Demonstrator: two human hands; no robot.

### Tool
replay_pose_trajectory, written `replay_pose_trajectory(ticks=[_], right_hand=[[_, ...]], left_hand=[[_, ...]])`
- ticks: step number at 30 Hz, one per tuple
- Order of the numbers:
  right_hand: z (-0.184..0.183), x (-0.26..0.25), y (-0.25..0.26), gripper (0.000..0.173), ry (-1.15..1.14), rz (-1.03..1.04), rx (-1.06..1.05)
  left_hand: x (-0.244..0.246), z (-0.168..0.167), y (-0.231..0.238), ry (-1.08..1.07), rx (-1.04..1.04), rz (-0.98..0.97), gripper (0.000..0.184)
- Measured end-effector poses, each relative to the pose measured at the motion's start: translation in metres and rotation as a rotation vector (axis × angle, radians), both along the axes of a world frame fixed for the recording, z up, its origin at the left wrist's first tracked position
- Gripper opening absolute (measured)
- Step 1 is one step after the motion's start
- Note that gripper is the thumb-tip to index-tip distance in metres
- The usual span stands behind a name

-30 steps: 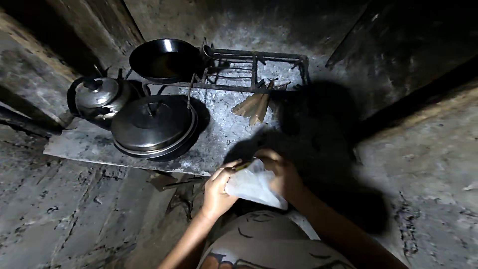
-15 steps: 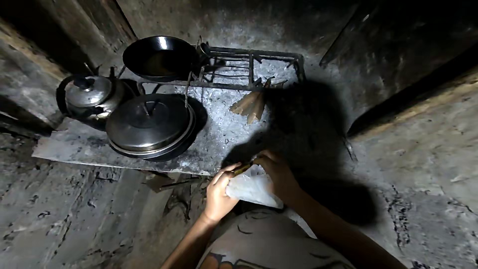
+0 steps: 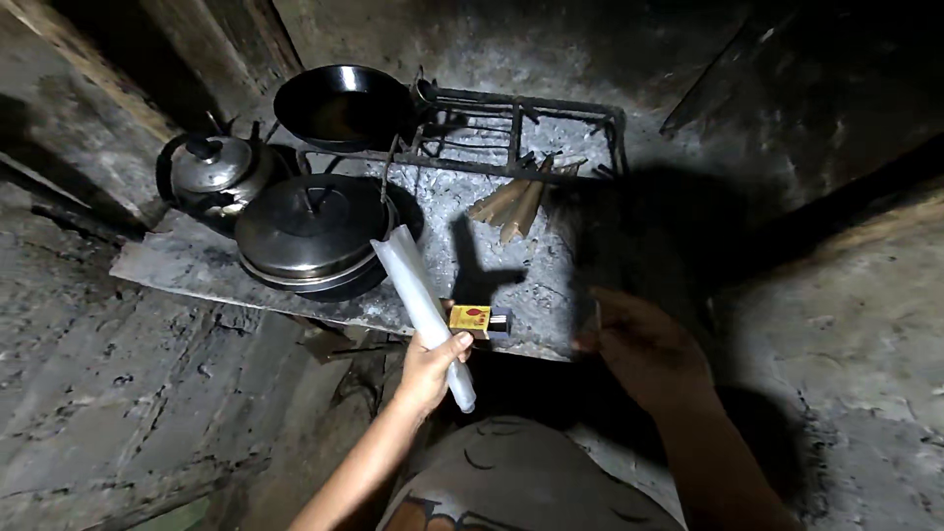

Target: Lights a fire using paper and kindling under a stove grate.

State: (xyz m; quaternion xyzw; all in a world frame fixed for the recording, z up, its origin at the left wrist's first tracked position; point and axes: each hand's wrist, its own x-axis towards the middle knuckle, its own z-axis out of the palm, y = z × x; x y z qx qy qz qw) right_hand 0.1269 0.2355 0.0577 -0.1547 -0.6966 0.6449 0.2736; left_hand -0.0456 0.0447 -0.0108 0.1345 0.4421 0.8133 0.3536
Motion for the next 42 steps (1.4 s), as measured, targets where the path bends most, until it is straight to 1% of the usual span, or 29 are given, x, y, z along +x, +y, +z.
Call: replay_pose_trajectory(ticks=[3,4,5,7,8,10,11,12,13,15,16,17,20,22,25,28,33,35,37,38,40,41,42], right_hand=[[-0.012,-0.017,-0.010,0.029,0.184,0.159,-0.050],[-0.019,-0.028,-0.018,0.028,0.213,0.199,-0.104],[-0.026,-0.037,-0.024,0.028,0.269,0.241,-0.207],[-0.033,-0.045,-0.027,0.029,0.371,0.303,-0.341],[-0.034,-0.045,-0.026,0.031,0.390,0.318,-0.376],[-0.037,-0.040,-0.024,0.037,0.384,0.331,-0.448],[-0.039,-0.036,-0.024,0.040,0.363,0.328,-0.494],[-0.041,-0.033,-0.025,0.041,0.336,0.318,-0.546],[-0.043,-0.031,-0.025,0.042,0.309,0.305,-0.605],[-0.046,-0.027,-0.025,0.041,0.254,0.271,-0.703],[-0.048,-0.024,-0.026,0.041,0.240,0.255,-0.750],[-0.048,-0.021,-0.026,0.041,0.233,0.244,-0.791],[-0.049,-0.011,-0.026,0.038,0.217,0.219,-0.887],[-0.051,-0.002,-0.025,0.036,0.175,0.197,-0.931],[-0.061,0.016,-0.018,0.030,0.139,0.251,-0.978],[-0.073,0.031,-0.019,0.027,0.159,0.307,-1.063],[-0.079,0.046,-0.020,0.027,0.201,0.383,-1.083],[-0.081,0.048,-0.019,0.026,0.188,0.346,-1.077],[-0.079,0.047,-0.017,0.024,0.180,0.286,-1.052],[-0.076,0.046,-0.015,0.023,0.179,0.251,-1.026],[-0.071,0.046,-0.009,0.022,0.171,0.147,-0.898],[-0.070,0.045,-0.004,0.023,0.179,0.092,-0.794],[-0.070,0.044,0.003,0.023,0.191,0.039,-0.669]], left_hand=[[0.014,0.005,0.013,-0.004,0.043,-0.063,0.047],[0.020,0.006,0.019,-0.008,0.057,-0.090,0.046],[0.025,0.007,0.024,-0.019,0.079,-0.115,0.043],[0.029,0.007,0.031,-0.055,0.097,-0.110,0.038],[0.031,0.008,0.032,-0.066,0.083,-0.093,0.035],[0.039,0.011,0.032,-0.101,0.013,-0.036,0.018],[0.044,0.011,0.032,-0.110,-0.026,-0.017,0.013],[0.048,0.009,0.032,-0.114,-0.057,-0.008,0.012],[0.051,0.007,0.032,-0.109,-0.077,-0.010,0.016],[0.057,0.004,0.028,-0.067,-0.121,-0.043,0.035],[0.059,0.005,0.024,-0.037,-0.152,-0.062,0.042],[0.061,0.007,0.021,-0.015,-0.189,-0.082,0.044],[0.068,0.010,0.020,0.001,-0.226,-0.107,0.037],[0.074,0.008,0.021,0.036,-0.221,-0.186,0.039],[0.078,0.005,0.022,0.189,-0.226,-0.353,0.046],[0.083,0.004,0.017,0.276,-0.278,-0.426,0.047],[0.082,0.003,0.015,0.361,-0.291,-0.538,0.034],[0.084,-0.002,0.021,0.356,-0.302,-0.518,0.029],[0.085,-0.002,0.029,0.286,-0.274,-0.457,0.026],[0.086,-0.001,0.034,0.241,-0.255,-0.407,0.029],[0.083,0.000,0.040,0.198,-0.215,-0.330,0.052],[0.079,0.000,0.042,0.203,-0.205,-0.312,0.063],[0.073,0.001,0.043,0.204,-0.203,-0.294,0.064]])
